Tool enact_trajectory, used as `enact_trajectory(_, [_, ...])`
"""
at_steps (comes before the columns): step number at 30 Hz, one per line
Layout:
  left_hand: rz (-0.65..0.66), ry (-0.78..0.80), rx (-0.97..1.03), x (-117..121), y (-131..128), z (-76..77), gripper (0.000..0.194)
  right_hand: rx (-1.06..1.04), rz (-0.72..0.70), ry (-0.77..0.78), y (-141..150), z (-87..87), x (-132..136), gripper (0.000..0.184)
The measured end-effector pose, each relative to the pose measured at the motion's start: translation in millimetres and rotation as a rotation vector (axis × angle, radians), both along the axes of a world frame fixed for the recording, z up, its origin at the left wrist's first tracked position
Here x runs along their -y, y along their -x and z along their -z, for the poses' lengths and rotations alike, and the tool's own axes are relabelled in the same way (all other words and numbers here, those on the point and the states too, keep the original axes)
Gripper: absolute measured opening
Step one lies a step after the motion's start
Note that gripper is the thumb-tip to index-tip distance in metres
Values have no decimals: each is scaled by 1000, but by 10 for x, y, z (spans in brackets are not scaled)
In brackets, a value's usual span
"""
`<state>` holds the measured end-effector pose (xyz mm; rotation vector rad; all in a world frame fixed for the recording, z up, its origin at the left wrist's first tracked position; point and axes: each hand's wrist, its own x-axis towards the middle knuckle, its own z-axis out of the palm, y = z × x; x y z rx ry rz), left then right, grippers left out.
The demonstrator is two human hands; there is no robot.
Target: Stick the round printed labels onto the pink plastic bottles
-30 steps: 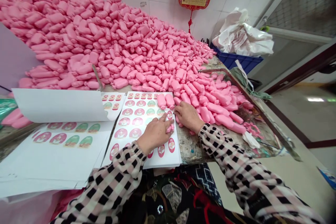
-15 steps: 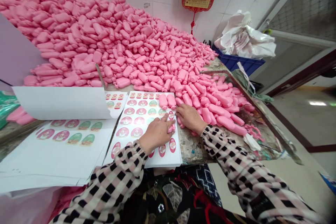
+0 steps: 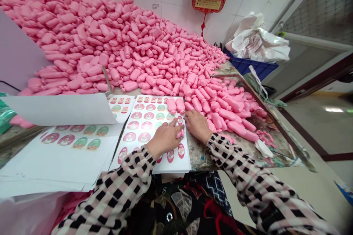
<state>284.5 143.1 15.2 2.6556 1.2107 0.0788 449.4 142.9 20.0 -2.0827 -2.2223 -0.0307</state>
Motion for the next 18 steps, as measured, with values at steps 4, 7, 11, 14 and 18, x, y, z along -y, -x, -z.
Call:
enact_trajectory(4, [-6,15,-2,9,-3,-19,41,-29,48,48,33,-8,30,34])
enact_trajectory(7, [-13,23,-6,16,-5,-25,41,-37,77,57,56,-6,64,34])
enact_trajectory(11, [-5,10,7,19,-1,-18,40,-51,78,42,76,20,111,33])
enact_trajectory(14, [-4,6,13,16,1,-8,39,-74,95,40,93,43,145,33])
enact_trajectory(18, [-6,-5,17,15,-2,-3,38,-106,135,34,113,57,176,30])
